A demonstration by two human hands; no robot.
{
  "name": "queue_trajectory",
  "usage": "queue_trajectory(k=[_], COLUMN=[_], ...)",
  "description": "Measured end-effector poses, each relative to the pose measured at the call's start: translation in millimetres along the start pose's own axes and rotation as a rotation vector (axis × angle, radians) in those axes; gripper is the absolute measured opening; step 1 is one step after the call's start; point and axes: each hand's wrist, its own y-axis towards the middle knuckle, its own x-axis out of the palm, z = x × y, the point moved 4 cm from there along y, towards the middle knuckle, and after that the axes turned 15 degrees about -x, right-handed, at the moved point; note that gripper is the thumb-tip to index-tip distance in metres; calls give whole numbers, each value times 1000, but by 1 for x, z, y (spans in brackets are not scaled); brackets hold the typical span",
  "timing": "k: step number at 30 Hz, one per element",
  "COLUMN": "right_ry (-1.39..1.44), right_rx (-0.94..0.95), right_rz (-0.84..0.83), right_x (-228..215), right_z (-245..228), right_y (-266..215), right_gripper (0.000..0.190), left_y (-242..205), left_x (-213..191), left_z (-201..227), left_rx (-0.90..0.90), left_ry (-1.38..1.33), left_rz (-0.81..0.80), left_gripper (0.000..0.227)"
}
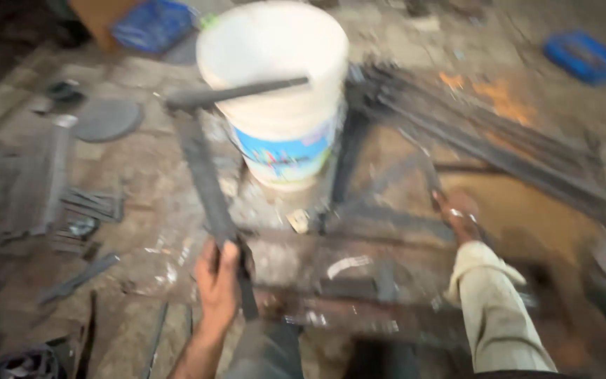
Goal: The recorder welds components of a rectangular metal frame and checks the alignment using tools.
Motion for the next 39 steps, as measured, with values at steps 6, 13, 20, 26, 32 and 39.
queue_trajectory(k=[6,13,20,26,32,39], right_ry=[-222,-216,159,138,517,863], right_rx=[-26,-81,-187,-104,10,-131], right_rz=[-65,-170,263,-259,-363,10], right_x=[20,23,-4,-1,-4,-96], right_z=[-23,-31,49,53,-14,-90], right_y=[37,47,8,-20,-93,-143], right_gripper=[66,55,50,86,75,55], left_y=[17,21,5,-9,-18,-14], left_x=[-31,-52,-33,-13,-13,2], left_z=[-10,-28,-7,0,7,7], left_rx=[-75,-101,-96,-79,-125,-55], left_ry=[104,50,-42,-131,-201,-205], left_rz=[2,13,30,2,-64,-66], left_gripper=[29,30,29,27,27,28])
